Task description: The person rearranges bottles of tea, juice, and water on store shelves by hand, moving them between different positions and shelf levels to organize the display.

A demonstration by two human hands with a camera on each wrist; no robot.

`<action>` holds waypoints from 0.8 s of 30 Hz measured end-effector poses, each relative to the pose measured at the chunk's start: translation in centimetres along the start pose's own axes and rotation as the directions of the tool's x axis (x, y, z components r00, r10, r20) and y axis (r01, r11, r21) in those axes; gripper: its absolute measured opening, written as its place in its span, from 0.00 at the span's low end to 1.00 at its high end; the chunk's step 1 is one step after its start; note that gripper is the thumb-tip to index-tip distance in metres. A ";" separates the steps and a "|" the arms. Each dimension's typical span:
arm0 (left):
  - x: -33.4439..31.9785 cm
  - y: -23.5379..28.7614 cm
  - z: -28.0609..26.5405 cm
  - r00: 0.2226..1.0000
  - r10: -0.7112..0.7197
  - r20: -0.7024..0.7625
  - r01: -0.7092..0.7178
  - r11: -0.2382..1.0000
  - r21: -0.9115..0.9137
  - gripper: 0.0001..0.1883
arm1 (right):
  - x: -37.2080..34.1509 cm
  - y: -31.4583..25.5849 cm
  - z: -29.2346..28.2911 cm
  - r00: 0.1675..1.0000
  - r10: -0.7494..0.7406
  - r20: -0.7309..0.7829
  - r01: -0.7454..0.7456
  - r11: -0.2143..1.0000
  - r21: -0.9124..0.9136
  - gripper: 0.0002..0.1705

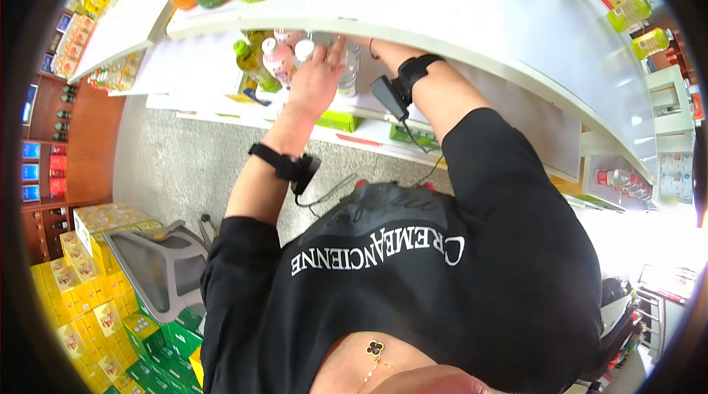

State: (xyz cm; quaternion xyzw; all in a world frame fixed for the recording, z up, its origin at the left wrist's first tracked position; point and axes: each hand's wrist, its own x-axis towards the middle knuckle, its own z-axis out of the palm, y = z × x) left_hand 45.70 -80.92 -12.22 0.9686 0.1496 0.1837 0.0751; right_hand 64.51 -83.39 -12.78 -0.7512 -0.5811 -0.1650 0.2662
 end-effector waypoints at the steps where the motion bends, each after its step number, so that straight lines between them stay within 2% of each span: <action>1: 0.0 -0.1 0.3 0.999 0.002 -0.033 -0.003 1.000 -0.024 0.30 | 0.2 0.1 -0.1 1.000 0.019 0.009 -0.019 1.000 0.025 0.27; 5: -0.2 0.4 0.0 0.999 -0.042 0.024 0.042 0.999 -0.018 0.29 | -0.6 0.2 -1.6 0.991 0.105 0.088 -0.119 0.978 0.174 0.28; 7: -0.3 0.1 0.3 0.999 -0.043 0.003 0.043 0.999 -0.029 0.30 | -1.7 0.4 -3.1 0.970 0.164 0.178 -0.210 0.936 0.281 0.28; 9: -0.3 0.5 0.3 0.999 -0.048 -0.017 0.049 0.995 0.083 0.30 | -3.5 1.0 -4.7 0.939 0.208 0.273 -0.301 0.882 0.363 0.28; 10: -0.3 0.7 0.0 0.997 -0.074 0.007 0.073 0.995 0.067 0.30 | -5.0 1.5 -5.4 0.913 0.231 0.335 -0.359 0.846 0.394 0.28; 13: -0.3 -0.8 2.2 0.988 0.126 -0.093 -0.091 0.946 0.312 0.31 | -11.3 4.3 -7.5 0.805 0.306 0.509 -0.545 0.721 0.428 0.30; 14: -0.1 0.3 1.4 0.994 -0.022 0.102 -0.020 0.918 0.395 0.33 | -13.8 5.7 -8.5 0.753 0.321 0.574 -0.610 0.667 0.428 0.32; 15: 0.3 1.0 1.1 0.960 -0.222 0.170 0.171 0.947 0.274 0.35 | -16.4 6.8 -10.5 0.742 0.356 0.568 -0.631 0.656 0.414 0.32; 16: 0.4 0.6 1.8 0.968 -0.205 0.144 0.149 0.934 0.326 0.37 | -19.2 7.7 -13.0 0.704 0.393 0.591 -0.686 0.592 0.423 0.34; 17: 0.6 2.7 0.3 0.954 -0.269 0.131 0.222 0.930 0.294 0.38 | -22.0 8.8 -15.1 0.663 0.422 0.618 -0.735 0.523 0.432 0.36; 18: 0.5 2.3 0.9 0.970 -0.228 0.081 0.192 0.930 0.315 0.38 | -25.1 10.8 -16.5 0.630 0.453 0.631 -0.772 0.453 0.445 0.36; 19: 0.7 1.9 1.4 0.966 -0.237 0.100 0.187 0.913 0.362 0.39 | -28.1 12.2 -18.7 0.595 0.496 0.633 -0.802 0.419 0.425 0.36; 21: 0.9 1.8 2.1 0.975 -0.217 0.043 0.164 0.840 0.516 0.42 | -34.0 15.8 -23.1 0.549 0.572 0.610 -0.836 0.375 0.400 0.35; 22: 1.0 2.4 2.3 0.962 -0.266 0.065 0.198 0.840 0.506 0.42 | -37.3 17.7 -24.9 0.534 0.604 0.591 -0.845 0.361 0.394 0.35; 23: 0.9 3.0 2.6 0.974 -0.224 0.032 0.150 0.745 0.650 0.41 | -40.3 19.4 -27.0 0.500 0.646 0.577 -0.865 0.336 0.373 0.35; 24: 0.9 2.6 3.0 0.963 -0.267 0.023 0.191 0.745 0.639 0.41 | -43.1 21.1 -29.0 0.464 0.684 0.562 -0.884 0.312 0.349 0.34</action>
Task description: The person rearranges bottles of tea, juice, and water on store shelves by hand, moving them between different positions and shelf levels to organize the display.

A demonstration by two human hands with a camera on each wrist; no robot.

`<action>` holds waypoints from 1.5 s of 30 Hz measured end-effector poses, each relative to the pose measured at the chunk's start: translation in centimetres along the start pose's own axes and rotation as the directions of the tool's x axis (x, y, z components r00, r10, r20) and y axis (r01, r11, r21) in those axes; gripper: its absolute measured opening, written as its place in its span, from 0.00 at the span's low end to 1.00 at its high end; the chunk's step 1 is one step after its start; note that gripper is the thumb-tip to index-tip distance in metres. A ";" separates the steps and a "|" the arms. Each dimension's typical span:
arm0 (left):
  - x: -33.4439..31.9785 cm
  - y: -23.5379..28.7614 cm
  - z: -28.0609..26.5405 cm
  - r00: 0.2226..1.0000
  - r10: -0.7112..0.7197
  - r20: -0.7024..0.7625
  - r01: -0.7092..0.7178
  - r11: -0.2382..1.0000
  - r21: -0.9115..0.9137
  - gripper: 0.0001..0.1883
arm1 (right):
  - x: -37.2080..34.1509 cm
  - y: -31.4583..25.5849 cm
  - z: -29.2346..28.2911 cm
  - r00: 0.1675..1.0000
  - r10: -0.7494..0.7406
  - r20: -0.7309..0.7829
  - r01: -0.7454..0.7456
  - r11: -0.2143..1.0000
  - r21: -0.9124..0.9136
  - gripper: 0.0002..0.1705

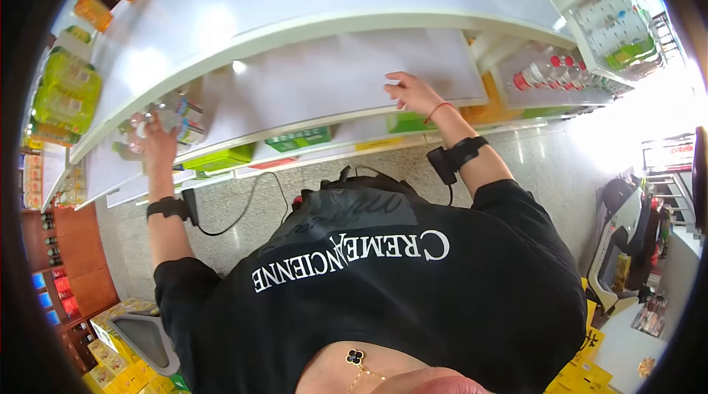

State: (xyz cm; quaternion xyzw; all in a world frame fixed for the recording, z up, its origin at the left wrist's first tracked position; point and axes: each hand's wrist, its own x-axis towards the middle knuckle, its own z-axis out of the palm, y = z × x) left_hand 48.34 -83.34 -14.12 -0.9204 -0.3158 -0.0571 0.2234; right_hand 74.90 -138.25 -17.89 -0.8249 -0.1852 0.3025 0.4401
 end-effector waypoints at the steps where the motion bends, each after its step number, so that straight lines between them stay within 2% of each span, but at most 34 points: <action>1: 0.1 0.2 0.7 0.999 -0.042 0.023 0.043 0.999 -0.016 0.41 | -1.5 2.3 -2.5 0.997 0.024 -0.069 -0.023 1.000 0.007 0.33; 2: -0.5 1.0 1.0 0.999 -0.032 0.037 0.033 0.999 -0.023 0.41 | -3.0 4.4 -4.8 0.989 0.047 -0.137 -0.045 0.999 0.017 0.31; 3: -1.1 1.7 1.1 0.994 -0.093 0.052 0.098 0.990 -0.099 0.39 | -4.4 6.9 -6.8 0.989 0.064 -0.136 -0.062 0.998 0.020 0.31; 4: -1.6 2.8 0.1 0.986 -0.154 0.067 0.163 0.971 -0.173 0.38 | -5.6 9.3 -8.5 0.973 0.086 -0.213 -0.066 0.993 0.099 0.30; 5: -2.4 4.1 -0.7 0.987 -0.145 0.070 0.155 0.973 -0.172 0.38 | -6.5 11.4 -10.2 0.951 0.109 -0.288 -0.060 0.983 0.176 0.28; 7: -5.1 7.8 -4.1 0.994 -0.044 0.103 0.070 0.960 -0.272 0.36 | -9.4 13.2 -12.6 0.924 0.172 -0.341 -0.103 0.972 0.213 0.26; 8: -6.2 9.1 -4.0 1.000 0.011 0.029 -0.003 0.959 -0.282 0.34 | -10.4 13.8 -13.7 0.893 0.222 -0.392 -0.130 0.960 0.246 0.25; 9: -7.2 10.4 -4.9 0.999 0.004 0.036 0.006 0.960 -0.279 0.34 | -11.1 14.6 -14.7 0.897 0.220 -0.383 -0.132 0.961 0.243 0.25; 11: -8.6 13.9 -7.2 0.995 0.099 -0.018 -0.098 0.905 -0.413 0.33 | -12.3 16.5 -16.3 0.858 0.194 -0.476 -0.115 0.975 0.189 0.23; 14: -9.6 18.8 -8.9 0.988 0.144 -0.058 -0.155 0.889 -0.432 0.32 | -13.8 19.3 -18.4 0.831 0.173 -0.528 -0.098 0.981 0.167 0.23; 15: -9.9 20.6 -10.7 0.984 0.173 -0.042 -0.171 0.858 -0.484 0.32 | -14.4 20.4 -19.0 0.818 0.155 -0.554 -0.083 0.985 0.152 0.23; 17: -11.0 24.6 -13.6 0.974 0.226 -0.026 -0.199 0.791 -0.578 0.32 | -15.7 22.8 -19.7 0.809 0.188 -0.557 -0.061 0.969 0.239 0.22; 19: -12.6 28.0 -15.2 0.960 0.279 -0.023 -0.228 0.729 -0.645 0.31 | -18.0 23.7 -20.1 0.784 0.173 -0.596 -0.069 0.979 0.193 0.22; 21: -13.7 31.3 -16.5 0.948 0.318 -0.030 -0.255 0.697 -0.670 0.31 | -20.4 22.7 -20.4 0.764 0.205 -0.611 -0.124 0.977 0.172 0.20; 23: -15.9 34.2 -17.7 0.922 0.387 -0.020 -0.268 0.600 -0.754 0.30 | -22.1 22.3 -21.7 0.751 0.267 -0.604 -0.230 0.963 0.138 0.19; 24: -16.5 35.6 -18.2 0.927 0.376 -0.011 -0.249 0.592 -0.767 0.30 | -22.3 22.2 -23.1 0.756 0.259 -0.601 -0.238 0.964 0.116 0.19; 26: -18.8 37.8 -19.1 0.903 0.429 -0.013 -0.257 0.516 -0.817 0.30 | -22.8 22.8 -25.3 0.795 0.044 -0.606 -0.185 0.967 -0.174 0.20; 27: -20.1 38.8 -19.6 0.905 0.425 0.003 -0.240 0.517 -0.822 0.30 | -23.1 22.7 -26.2 0.803 0.048 -0.594 -0.192 0.964 -0.182 0.20; 29: -21.0 40.9 -21.3 0.877 0.480 0.006 -0.286 0.531 -0.798 0.30 | -22.7 21.0 -28.7 0.766 -0.044 -0.642 -0.123 0.969 -0.214 0.20; 31: -21.2 42.8 -23.0 0.885 0.466 -0.018 -0.289 0.518 -0.805 0.29 | -22.3 19.7 -31.2 0.762 -0.056 -0.645 -0.141 0.958 -0.250 0.21; 33: -21.7 45.3 -24.7 0.882 0.467 -0.055 -0.303 0.474 -0.827 0.27 | -20.8 20.9 -35.0 0.714 -0.203 -0.670 -0.095 0.920 -0.380 0.20; 35: -21.7 48.7 -27.6 0.890 0.453 -0.047 -0.288 0.478 -0.830 0.27 | -19.4 21.5 -38.4 0.704 -0.263 -0.660 -0.031 0.917 -0.398 0.22; 37: -21.1 53.1 -29.5 0.901 0.431 -0.046 -0.274 0.484 -0.831 0.26 | -18.4 20.5 -41.5 0.704 -0.300 -0.644 -0.028 0.894 -0.447 0.24; 39: -20.6 58.7 -30.6 0.877 0.418 -0.235 -0.409 0.393 -0.824 0.27 | -17.5 20.8 -44.5 0.704 -0.389 -0.594 0.032 0.853 -0.521 0.25; 41: -19.0 64.4 -33.5 0.881 0.399 -0.255 -0.413 0.384 -0.826 0.28 | -15.7 20.7 -47.2 0.676 -0.470 -0.568 0.052 0.799 -0.599 0.27; 43: -18.7 69.8 -36.1 0.875 0.432 -0.219 -0.382 0.337 -0.860 0.30 | -15.0 20.5 -48.4 0.715 -0.459 -0.527 0.099 0.813 -0.573 0.29; 45: -17.3 74.0 -39.2 0.882 0.435 -0.183 -0.346 0.332 -0.878 0.31 | -13.3 20.6 -50.3 0.786 -0.460 -0.413 0.106 0.758 -0.643 0.31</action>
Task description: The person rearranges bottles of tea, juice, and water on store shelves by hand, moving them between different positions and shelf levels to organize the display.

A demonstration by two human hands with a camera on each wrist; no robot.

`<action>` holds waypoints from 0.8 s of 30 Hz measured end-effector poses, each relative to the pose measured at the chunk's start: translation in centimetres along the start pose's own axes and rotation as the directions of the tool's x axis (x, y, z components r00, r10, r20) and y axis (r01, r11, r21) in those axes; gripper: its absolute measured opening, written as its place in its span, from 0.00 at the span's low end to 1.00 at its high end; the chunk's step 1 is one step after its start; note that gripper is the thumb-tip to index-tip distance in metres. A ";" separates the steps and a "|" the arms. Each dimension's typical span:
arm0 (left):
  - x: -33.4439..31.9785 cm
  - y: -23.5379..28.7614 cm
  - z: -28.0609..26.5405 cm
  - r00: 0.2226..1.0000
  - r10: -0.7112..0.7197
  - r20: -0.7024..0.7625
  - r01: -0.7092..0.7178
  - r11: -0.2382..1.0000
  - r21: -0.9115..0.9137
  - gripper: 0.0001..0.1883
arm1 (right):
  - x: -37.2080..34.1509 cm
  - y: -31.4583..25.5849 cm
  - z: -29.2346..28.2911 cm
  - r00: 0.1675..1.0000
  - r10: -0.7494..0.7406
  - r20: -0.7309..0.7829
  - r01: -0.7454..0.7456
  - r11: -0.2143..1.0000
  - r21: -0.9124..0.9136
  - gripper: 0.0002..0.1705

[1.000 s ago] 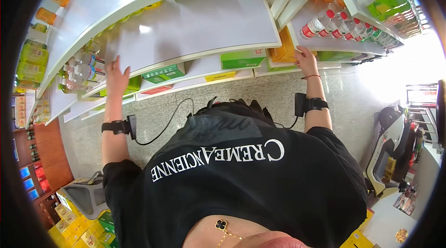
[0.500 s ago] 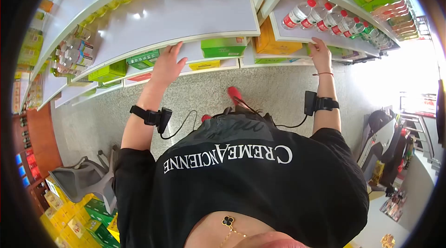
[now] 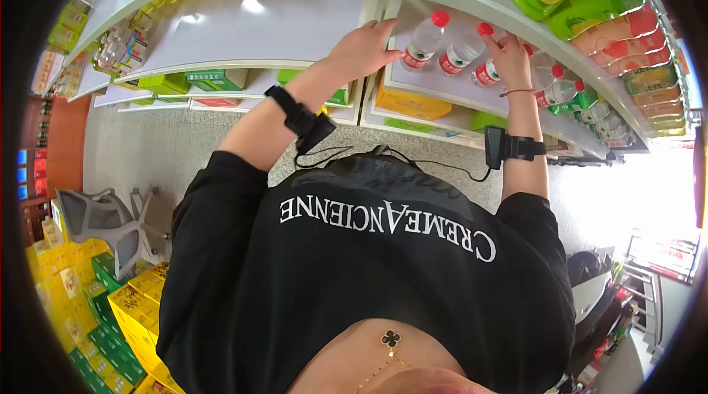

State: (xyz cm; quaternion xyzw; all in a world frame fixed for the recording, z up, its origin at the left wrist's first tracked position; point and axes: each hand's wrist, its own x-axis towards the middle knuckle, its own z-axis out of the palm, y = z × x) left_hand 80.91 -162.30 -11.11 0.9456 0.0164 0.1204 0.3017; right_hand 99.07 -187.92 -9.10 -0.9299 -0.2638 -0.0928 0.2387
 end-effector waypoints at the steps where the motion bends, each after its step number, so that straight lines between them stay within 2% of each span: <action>1: 1.5 1.6 0.6 1.000 -0.005 0.000 0.005 1.000 0.006 0.31 | 0.5 1.0 0.4 0.999 -0.037 -0.005 0.036 0.998 -0.052 0.32; 2: 2.8 2.8 1.0 1.000 -0.010 0.001 0.010 1.000 0.011 0.32 | 1.4 2.0 0.4 0.999 -0.047 -0.001 0.047 0.998 -0.046 0.32; 4: 4.9 4.2 2.0 1.000 -0.002 0.009 0.001 0.999 0.041 0.31 | 2.5 1.7 0.2 0.978 -0.022 0.208 0.027 0.999 -0.020 0.29; 6: 6.7 4.8 2.9 1.000 0.004 0.018 -0.005 0.998 0.066 0.31 | 2.7 2.4 0.9 0.974 -0.067 0.216 0.057 0.997 0.053 0.26; 8: 8.0 4.8 3.6 0.999 -0.032 0.003 0.031 0.983 0.180 0.26 | 3.1 4.2 3.3 0.945 -0.328 -0.009 0.323 0.927 0.189 0.27; 9: 8.5 4.7 3.7 0.999 -0.043 0.004 0.042 0.983 0.180 0.26 | 2.9 4.1 3.0 0.944 -0.330 -0.001 0.324 0.926 0.195 0.27; 11: 9.3 4.5 3.8 0.997 -0.051 0.060 0.042 0.987 0.154 0.22 | 2.5 2.6 1.8 0.964 -0.214 0.161 0.178 0.962 0.208 0.29; 15: 9.1 3.8 3.8 0.999 -0.044 0.017 0.040 0.986 0.164 0.19 | 3.0 2.9 2.5 0.969 -0.213 0.124 0.184 0.961 0.209 0.25; 20: 6.4 4.5 2.3 0.989 -0.150 -0.010 0.150 0.985 0.085 0.17 | 3.4 3.3 3.3 0.954 -0.299 0.028 0.281 0.923 0.261 0.23; 24: 5.7 4.7 2.0 0.987 -0.158 -0.009 0.158 0.983 0.093 0.18 | 4.6 2.3 4.3 0.942 -0.330 0.063 0.293 0.900 0.324 0.20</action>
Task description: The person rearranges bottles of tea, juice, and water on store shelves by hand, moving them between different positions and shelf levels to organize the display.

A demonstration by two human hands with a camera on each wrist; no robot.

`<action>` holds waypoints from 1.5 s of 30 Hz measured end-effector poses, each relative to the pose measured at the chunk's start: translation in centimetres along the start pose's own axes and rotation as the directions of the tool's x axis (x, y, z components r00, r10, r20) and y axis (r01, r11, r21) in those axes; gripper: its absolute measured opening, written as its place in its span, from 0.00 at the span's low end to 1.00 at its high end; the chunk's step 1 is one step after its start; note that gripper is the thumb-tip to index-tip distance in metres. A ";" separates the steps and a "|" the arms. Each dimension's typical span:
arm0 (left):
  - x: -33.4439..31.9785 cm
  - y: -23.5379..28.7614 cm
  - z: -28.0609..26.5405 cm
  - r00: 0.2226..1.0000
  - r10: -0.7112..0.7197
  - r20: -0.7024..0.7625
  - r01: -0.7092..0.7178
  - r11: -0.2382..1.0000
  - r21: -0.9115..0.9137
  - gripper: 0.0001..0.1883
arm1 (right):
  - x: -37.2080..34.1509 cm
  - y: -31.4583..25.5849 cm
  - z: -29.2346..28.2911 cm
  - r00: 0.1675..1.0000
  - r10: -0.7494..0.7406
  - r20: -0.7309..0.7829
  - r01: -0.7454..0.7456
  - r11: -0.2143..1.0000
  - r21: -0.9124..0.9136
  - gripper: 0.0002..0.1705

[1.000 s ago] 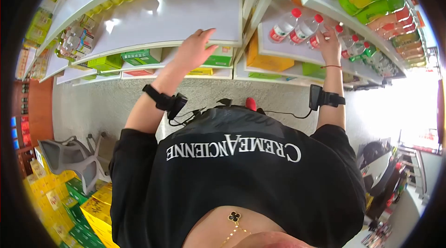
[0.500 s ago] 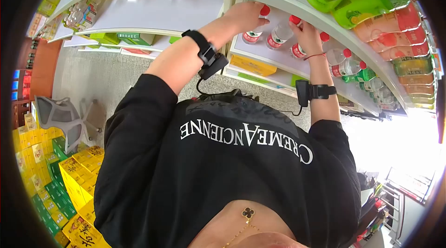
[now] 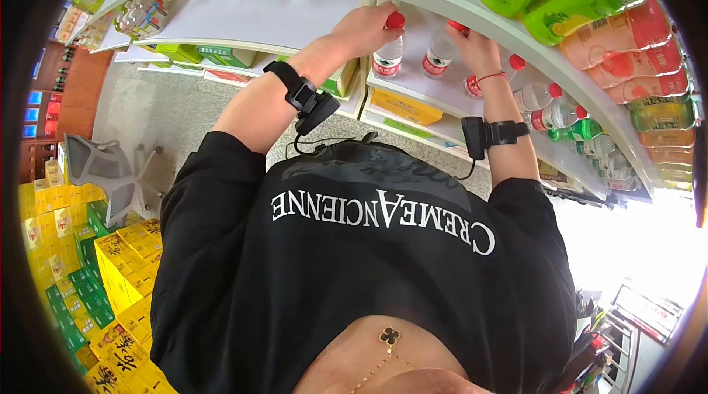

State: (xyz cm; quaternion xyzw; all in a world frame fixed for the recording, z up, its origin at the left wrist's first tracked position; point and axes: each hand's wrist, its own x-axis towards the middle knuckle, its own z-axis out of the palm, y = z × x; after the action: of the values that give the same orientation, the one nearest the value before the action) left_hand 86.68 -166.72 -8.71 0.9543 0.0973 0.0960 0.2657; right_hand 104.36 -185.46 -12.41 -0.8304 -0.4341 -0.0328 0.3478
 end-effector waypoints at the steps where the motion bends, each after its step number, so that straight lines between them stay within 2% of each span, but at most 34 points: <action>1: -0.1 0.0 0.0 1.000 -0.012 0.006 0.012 1.000 0.010 0.18 | 0.6 -0.2 0.4 0.999 0.006 0.036 -0.007 1.000 0.004 0.19; 3: -0.4 -0.3 0.1 1.000 -0.027 0.012 0.026 0.999 0.021 0.19 | 1.6 -0.8 1.1 0.997 0.011 0.074 -0.012 1.000 0.010 0.19; 5: -0.6 -1.0 0.4 0.999 -0.013 -0.039 0.012 1.000 -0.004 0.19 | 2.7 -1.7 1.7 0.989 -0.141 0.048 0.143 0.988 -0.051 0.22; 9: -0.6 -0.8 0.2 0.998 -0.034 -0.046 0.035 0.999 0.015 0.19 | 4.9 -2.3 3.4 0.981 -0.175 0.090 0.179 0.983 -0.047 0.23; 11: -0.6 -0.6 0.5 0.998 -0.043 -0.055 0.043 0.999 -0.006 0.19 | 5.7 -2.4 3.9 0.939 -0.342 -0.008 0.338 0.930 -0.142 0.24; 15: -0.5 0.1 0.9 0.995 -0.067 -0.078 0.064 0.997 -0.036 0.19 | 7.1 -0.9 6.0 0.947 -0.313 0.065 0.320 0.929 -0.188 0.25; 18: -0.2 0.2 1.5 0.994 -0.038 -0.099 0.032 0.998 -0.062 0.19 | 7.1 -1.3 6.6 0.932 -0.363 0.002 0.353 0.905 -0.237 0.24; 20: -0.1 0.5 1.6 0.993 -0.047 -0.111 0.041 0.998 -0.054 0.20 | 7.3 -2.3 6.2 0.887 -0.458 -0.061 0.431 0.867 -0.250 0.21; 24: -0.2 0.4 2.2 0.991 -0.060 -0.123 0.052 0.996 -0.067 0.20 | 7.3 -2.2 6.2 0.917 -0.394 0.064 0.399 0.901 -0.171 0.19; 27: -0.2 0.8 2.5 0.990 -0.029 -0.138 0.019 0.997 -0.073 0.20 | 6.5 -2.6 5.6 0.930 -0.365 0.037 0.366 0.930 -0.029 0.18; 30: -0.1 1.3 2.8 0.991 -0.062 -0.117 0.055 0.997 -0.062 0.20 | 5.5 -3.3 4.4 0.968 -0.246 0.057 0.236 0.962 0.139 0.17; 33: 0.1 0.8 2.5 0.989 -0.070 -0.131 0.060 0.995 -0.076 0.19 | 4.1 -2.8 3.0 0.931 -0.365 -0.010 0.362 0.919 0.155 0.18; 34: 0.0 0.8 2.4 0.990 -0.064 -0.129 0.054 0.996 -0.077 0.19 | 3.3 -1.9 2.3 0.896 -0.438 -0.075 0.442 0.896 0.040 0.18; 36: 0.0 0.7 2.2 0.993 -0.061 -0.101 0.056 0.997 -0.050 0.20 | 1.3 -0.1 -0.3 0.915 -0.388 -0.114 0.388 0.921 -0.023 0.18; 37: -0.1 0.6 2.3 0.993 -0.060 -0.100 0.055 0.997 -0.054 0.20 | -0.4 0.5 -2.6 0.964 -0.253 -0.088 0.256 0.966 0.034 0.18; 39: -0.2 0.0 2.8 0.990 -0.084 -0.109 0.068 0.987 -0.144 0.21 | -2.8 1.8 -6.2 0.893 -0.373 -0.251 0.295 0.907 -0.299 0.19; 41: -0.2 -0.4 3.3 0.989 -0.068 -0.129 0.047 0.987 -0.155 0.21 | -4.9 2.1 -9.4 0.972 -0.188 -0.140 0.098 0.869 -0.486 0.21; 42: -0.4 -0.3 3.3 0.987 -0.049 -0.151 0.025 0.987 -0.157 0.21 | -5.3 2.4 -10.0 0.972 -0.196 -0.132 0.108 0.866 -0.487 0.21; 44: -0.5 0.0 3.0 0.987 -0.078 -0.137 0.054 0.984 -0.171 0.21 | -5.8 3.3 -10.4 0.992 0.128 -0.015 -0.121 0.890 -0.440 0.18; 45: -0.6 0.2 2.9 0.988 -0.099 -0.118 0.077 0.980 -0.183 0.21 | -5.9 4.6 -10.0 0.993 0.120 -0.006 -0.110 0.891 -0.441 0.18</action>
State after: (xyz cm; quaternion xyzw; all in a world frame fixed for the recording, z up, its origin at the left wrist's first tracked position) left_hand 86.79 -168.41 -11.10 0.9136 0.1472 0.1526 0.3469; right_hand 106.59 -197.36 -9.44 -0.9121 -0.3690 -0.1007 0.1475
